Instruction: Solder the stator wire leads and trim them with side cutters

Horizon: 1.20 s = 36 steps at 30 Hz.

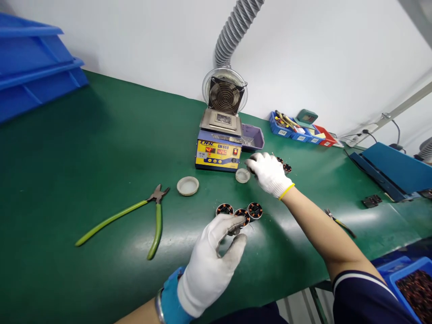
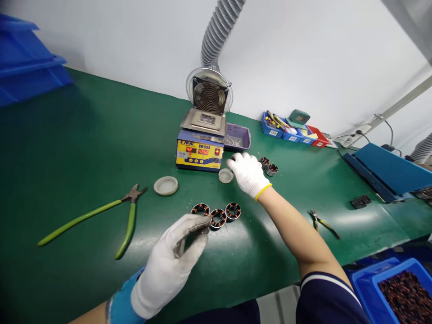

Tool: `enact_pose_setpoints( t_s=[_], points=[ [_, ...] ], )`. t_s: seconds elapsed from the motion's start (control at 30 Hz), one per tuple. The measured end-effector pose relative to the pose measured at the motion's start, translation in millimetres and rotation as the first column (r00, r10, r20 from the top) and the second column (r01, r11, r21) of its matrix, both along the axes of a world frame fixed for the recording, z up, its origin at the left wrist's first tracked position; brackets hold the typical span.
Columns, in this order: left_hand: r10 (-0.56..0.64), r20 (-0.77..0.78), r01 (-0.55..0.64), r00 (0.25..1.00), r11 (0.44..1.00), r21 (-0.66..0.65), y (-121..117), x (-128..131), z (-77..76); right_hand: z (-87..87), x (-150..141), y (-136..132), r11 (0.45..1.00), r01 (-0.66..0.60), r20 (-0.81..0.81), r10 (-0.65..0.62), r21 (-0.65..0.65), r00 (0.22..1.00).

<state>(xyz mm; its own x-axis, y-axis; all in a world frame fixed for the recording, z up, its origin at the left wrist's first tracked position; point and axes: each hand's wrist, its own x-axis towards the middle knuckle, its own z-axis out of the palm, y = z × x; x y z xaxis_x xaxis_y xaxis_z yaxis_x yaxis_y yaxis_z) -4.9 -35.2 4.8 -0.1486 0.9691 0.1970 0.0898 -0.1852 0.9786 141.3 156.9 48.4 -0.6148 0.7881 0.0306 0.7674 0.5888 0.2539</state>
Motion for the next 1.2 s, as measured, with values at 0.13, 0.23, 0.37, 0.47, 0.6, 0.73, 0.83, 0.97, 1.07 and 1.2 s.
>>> enact_pose_setpoints(
  t_s=[0.13,0.23,0.37,0.47,0.6,0.73,0.83,0.97,1.07,1.2],
  points=[
    [0.005,-0.011,-0.005,1.0,1.0,0.004,-0.9,-0.6,-0.6,-3.8,-10.8,2.4,0.998,-0.057,0.19,0.06,-0.019,0.98],
    [-0.001,-0.023,0.001,1.0,1.0,0.014,-3.2,0.1,-1.0,-1.8,-10.3,2.5,0.997,-0.073,0.234,0.069,0.008,0.97],
    [0.008,-0.061,-0.003,0.998,0.997,0.079,-7.3,2.2,0.0,22.7,-12.6,12.0,0.989,-0.042,0.2,0.013,0.145,0.98],
    [-0.004,-0.118,0.017,0.993,0.994,0.11,-8.2,2.3,2.0,52.0,-31.6,38.6,0.963,-0.009,0.108,-0.021,0.271,0.994],
    [0.017,-0.21,0.016,0.978,0.988,0.151,-7.1,0.5,1.1,79.7,-78.4,87.9,0.947,0.007,0.017,-0.013,0.32,1.0],
    [0.035,-0.247,0.018,0.968,0.977,0.211,-3.3,-1.1,-2.3,77.6,-121.6,118.1,0.957,-0.083,0.078,0.064,0.278,0.995],
    [0.041,-0.261,0.021,0.965,0.973,0.232,-0.5,-2.0,-1.9,66.8,-138.0,123.4,0.956,-0.137,0.113,0.11,0.259,0.987],
    [0.069,-0.284,0.001,0.956,0.971,0.239,-1.3,-3.6,2.1,66.6,-136.6,127.1,0.961,-0.123,0.077,0.107,0.247,0.991],
    [0.074,-0.327,0.004,0.942,0.973,0.233,-4.0,-5.3,4.3,78.3,-125.7,135.3,0.982,0.01,-0.095,0.008,0.188,0.995],
    [0.044,-0.359,0.035,0.932,0.977,0.209,-5.8,-6.5,5.9,86.9,-114.2,148.6,0.982,0.187,-0.353,-0.17,0.016,0.92]
  ],
)
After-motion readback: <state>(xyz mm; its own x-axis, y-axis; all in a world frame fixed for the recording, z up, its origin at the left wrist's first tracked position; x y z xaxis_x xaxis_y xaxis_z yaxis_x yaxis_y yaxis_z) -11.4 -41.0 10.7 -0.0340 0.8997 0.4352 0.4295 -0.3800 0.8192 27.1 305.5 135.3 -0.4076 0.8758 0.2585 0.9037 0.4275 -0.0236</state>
